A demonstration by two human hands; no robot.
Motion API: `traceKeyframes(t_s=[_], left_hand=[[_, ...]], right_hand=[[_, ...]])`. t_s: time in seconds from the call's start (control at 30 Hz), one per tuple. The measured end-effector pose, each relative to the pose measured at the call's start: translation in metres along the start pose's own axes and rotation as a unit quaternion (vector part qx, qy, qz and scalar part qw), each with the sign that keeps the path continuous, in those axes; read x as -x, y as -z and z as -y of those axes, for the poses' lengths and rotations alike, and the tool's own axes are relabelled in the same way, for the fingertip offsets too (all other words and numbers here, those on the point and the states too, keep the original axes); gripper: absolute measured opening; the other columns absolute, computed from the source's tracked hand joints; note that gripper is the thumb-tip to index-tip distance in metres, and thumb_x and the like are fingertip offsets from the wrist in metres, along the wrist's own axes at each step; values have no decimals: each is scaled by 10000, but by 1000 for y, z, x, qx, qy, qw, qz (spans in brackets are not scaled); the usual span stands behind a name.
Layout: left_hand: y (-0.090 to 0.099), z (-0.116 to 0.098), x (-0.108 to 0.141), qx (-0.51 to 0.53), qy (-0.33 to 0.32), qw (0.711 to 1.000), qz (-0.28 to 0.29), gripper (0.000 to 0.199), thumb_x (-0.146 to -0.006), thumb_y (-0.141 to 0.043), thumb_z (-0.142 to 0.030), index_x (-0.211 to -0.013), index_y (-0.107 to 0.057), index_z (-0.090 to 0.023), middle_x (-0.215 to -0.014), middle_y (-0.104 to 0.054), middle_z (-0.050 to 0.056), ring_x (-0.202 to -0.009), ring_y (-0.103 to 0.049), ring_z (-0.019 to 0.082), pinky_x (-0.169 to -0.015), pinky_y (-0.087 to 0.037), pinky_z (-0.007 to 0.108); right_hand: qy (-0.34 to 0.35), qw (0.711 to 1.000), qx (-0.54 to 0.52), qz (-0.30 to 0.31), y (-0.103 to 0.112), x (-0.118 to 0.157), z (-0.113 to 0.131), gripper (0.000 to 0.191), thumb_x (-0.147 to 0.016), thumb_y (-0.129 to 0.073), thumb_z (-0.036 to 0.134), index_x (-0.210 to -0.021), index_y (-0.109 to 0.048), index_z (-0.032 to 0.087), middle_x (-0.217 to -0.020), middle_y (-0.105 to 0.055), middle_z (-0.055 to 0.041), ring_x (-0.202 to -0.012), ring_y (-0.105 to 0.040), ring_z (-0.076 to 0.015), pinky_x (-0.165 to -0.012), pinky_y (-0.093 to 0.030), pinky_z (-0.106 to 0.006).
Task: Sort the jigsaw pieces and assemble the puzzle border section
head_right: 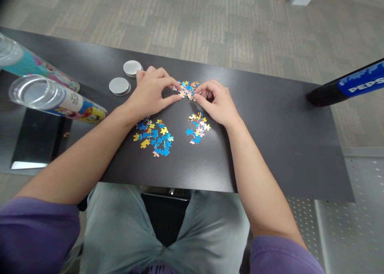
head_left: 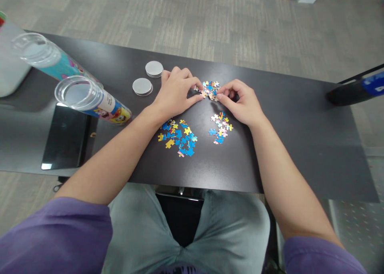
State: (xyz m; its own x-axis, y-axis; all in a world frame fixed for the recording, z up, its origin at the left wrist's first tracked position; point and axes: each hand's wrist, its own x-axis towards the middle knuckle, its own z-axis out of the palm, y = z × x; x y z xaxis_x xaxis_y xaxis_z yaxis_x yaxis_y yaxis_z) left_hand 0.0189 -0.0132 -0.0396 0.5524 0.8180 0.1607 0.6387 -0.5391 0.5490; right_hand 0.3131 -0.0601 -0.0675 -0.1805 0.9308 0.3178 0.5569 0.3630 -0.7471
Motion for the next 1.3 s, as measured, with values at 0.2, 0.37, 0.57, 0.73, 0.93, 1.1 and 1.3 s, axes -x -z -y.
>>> traceKeyframes(t_s=[0.2,0.37,0.57,0.73,0.93,1.1,1.3], left_hand=[[-3,3,0,19,-15,1000,-17,83,-1107,-926,-326,-1171,-974,-304,-1409,-882,118,-1446,-705,443,-1322,-419,720],[2,0,2,33,-59,997,41,137,-1042,-911,-238,-1121,-996,-311,-1334,-888,52,-1373,-742,382,-1390,-344,724],[5,4,0,-4,-21,1000,-10,311,-1153,-803,-288,-1412,-973,-324,-1387,-888,109,-1373,-769,414,-1335,-465,722],[2,8,2,-52,-21,998,-5,528,-1233,-774,-373,-1757,-840,-360,-1699,-785,166,-1619,-650,506,-1377,-460,755],[-2,8,6,-58,-45,996,42,532,-1246,-812,-406,-1776,-844,-372,-1842,-714,166,-1684,-603,519,-1411,-414,775],[-1,10,6,-53,-51,997,26,490,-1230,-845,-389,-1717,-892,-360,-1788,-762,160,-1638,-624,503,-1400,-414,786],[-1,8,6,-41,-56,998,9,375,-1202,-888,-359,-1569,-968,-360,-1711,-816,138,-1612,-653,478,-1396,-421,763]], right_hand=[[8,1000,-4,-1,-1,-1,-6,400,-1069,-976,743,-1076,-890,352,-943,-713,-39,-838,-594,-280,-832,-572,-484],[5,1000,-6,-4,0,-1,-9,468,-1074,-957,816,-1067,-886,353,-934,-707,-41,-856,-618,-288,-863,-590,-502],[6,998,69,-4,-2,3,-8,484,-1062,-985,815,-1254,-904,377,-1261,-782,-122,-1234,-740,-434,-1180,-634,-696],[-17,983,181,-21,-13,9,-4,1026,-809,-1140,952,-1581,-830,352,-1601,-665,-216,-1619,-561,-641,-1411,-422,-926],[-21,984,176,31,10,15,2,1175,-775,-1205,876,-1726,-777,335,-1716,-606,-232,-1680,-486,-598,-1490,-368,-831],[-25,987,151,49,26,13,0,956,-873,-1141,834,-1662,-825,397,-1655,-667,-184,-1649,-527,-554,-1490,-386,-798],[-15,985,166,41,17,8,5,477,-1102,-925,698,-1512,-913,454,-1558,-738,-167,-1556,-621,-540,-1419,-431,-844]])
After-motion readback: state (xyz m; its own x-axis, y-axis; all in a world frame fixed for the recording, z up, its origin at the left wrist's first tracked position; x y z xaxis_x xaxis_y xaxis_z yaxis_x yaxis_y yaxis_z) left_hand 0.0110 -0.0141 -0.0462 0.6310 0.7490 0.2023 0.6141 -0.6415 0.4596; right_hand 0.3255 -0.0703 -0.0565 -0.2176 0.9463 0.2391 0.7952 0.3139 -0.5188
